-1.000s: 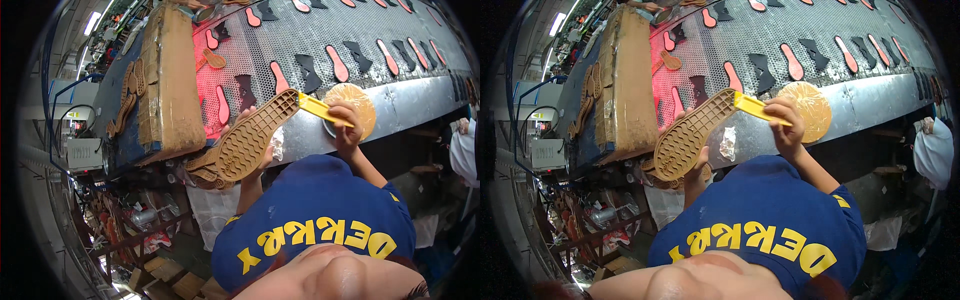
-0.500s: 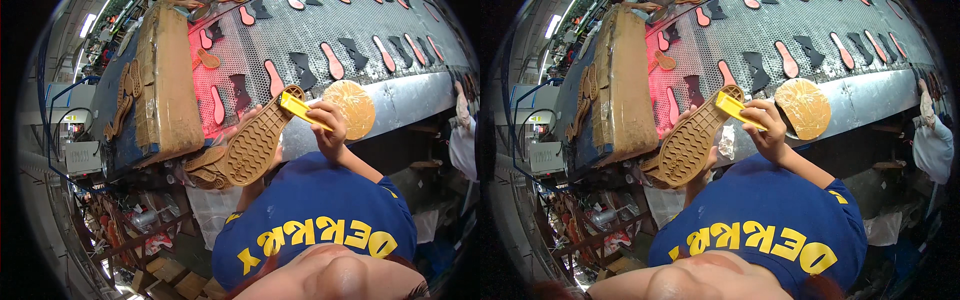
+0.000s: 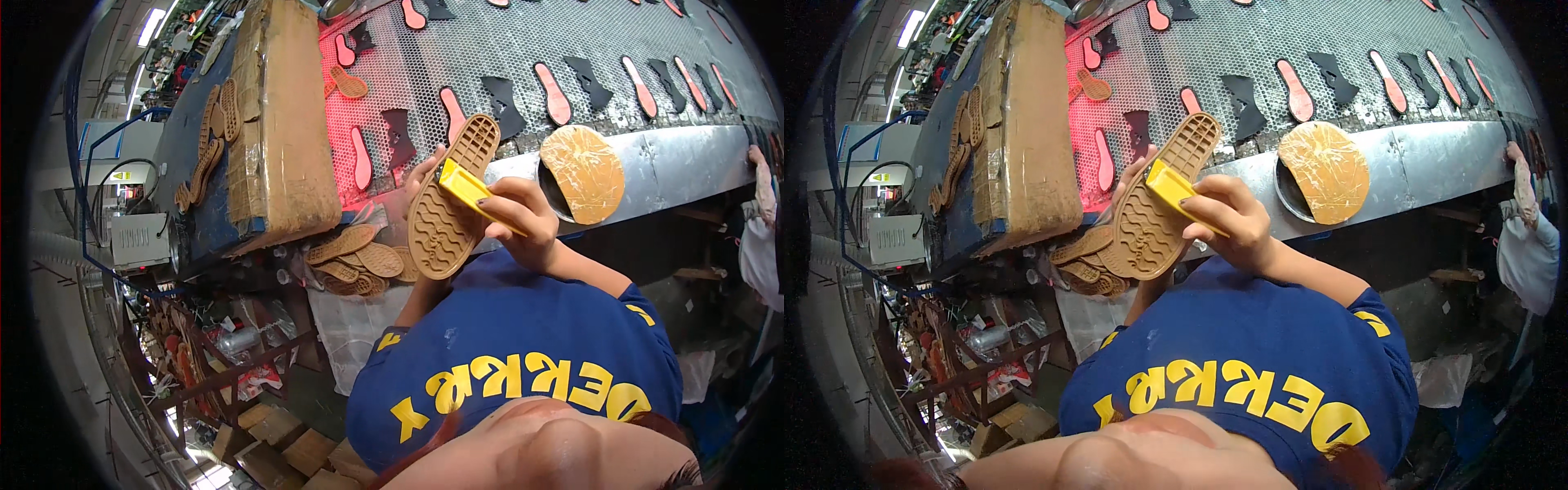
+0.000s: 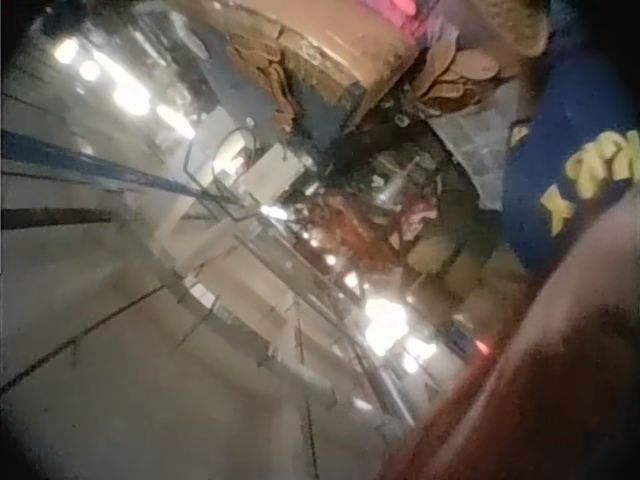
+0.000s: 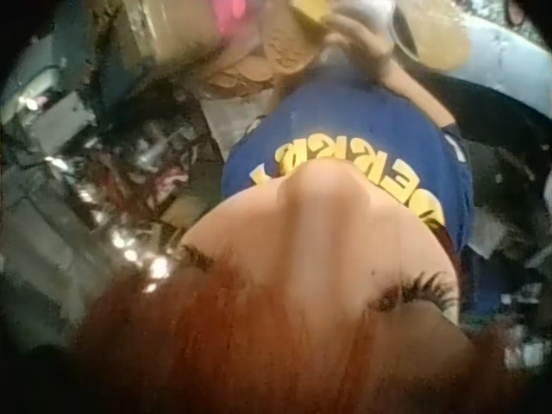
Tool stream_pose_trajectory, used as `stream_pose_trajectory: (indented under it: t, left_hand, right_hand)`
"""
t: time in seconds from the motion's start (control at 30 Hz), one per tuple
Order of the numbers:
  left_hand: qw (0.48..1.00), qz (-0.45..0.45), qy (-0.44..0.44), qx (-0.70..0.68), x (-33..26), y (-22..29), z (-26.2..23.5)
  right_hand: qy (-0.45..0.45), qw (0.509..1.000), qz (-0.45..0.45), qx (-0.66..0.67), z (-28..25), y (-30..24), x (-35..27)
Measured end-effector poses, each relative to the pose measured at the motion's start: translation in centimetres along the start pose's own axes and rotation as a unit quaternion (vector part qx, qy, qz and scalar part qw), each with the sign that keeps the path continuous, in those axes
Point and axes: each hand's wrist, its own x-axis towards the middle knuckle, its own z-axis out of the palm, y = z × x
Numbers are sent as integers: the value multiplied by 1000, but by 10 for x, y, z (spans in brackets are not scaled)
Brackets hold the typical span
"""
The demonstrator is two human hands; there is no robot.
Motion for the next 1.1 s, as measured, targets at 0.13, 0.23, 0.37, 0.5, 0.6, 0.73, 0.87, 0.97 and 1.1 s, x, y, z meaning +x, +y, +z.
stream_pose_trajectory:
  t: [0.13,0.23,0.37,0.5,0.6,0.73,0.87,0.97,1.1]
  left_hand:
    - [992,-65,7,-106,4,-8,4]
    - [922,-167,1,-348,5,7,6]
    - [973,-113,-46,-198,-2,-19,4]
    - [956,-137,-95,-243,-6,-10,15]
    - [936,-208,-94,-268,-6,-18,13]
    - [918,-148,-149,-337,-9,-16,18]
    - [933,-147,-162,-286,-6,-14,21]
    - [932,-152,-163,-285,-5,-15,27]
    - [911,-170,-169,-335,-6,-18,31]
  right_hand:
    - [-40,998,-47,9,-3,-6,1]
    - [-67,996,-54,39,-3,-7,-4]
    - [-47,993,-96,43,-4,-11,4]
    - [-82,990,-100,48,-10,-12,2]
    - [-120,987,-96,34,-18,-10,-1]
    - [-125,987,-90,37,-23,-6,2]
    - [-111,987,-101,57,-29,-1,6]
    - [-130,983,-93,84,-38,1,10]
    - [-185,973,-113,82,-51,2,19]
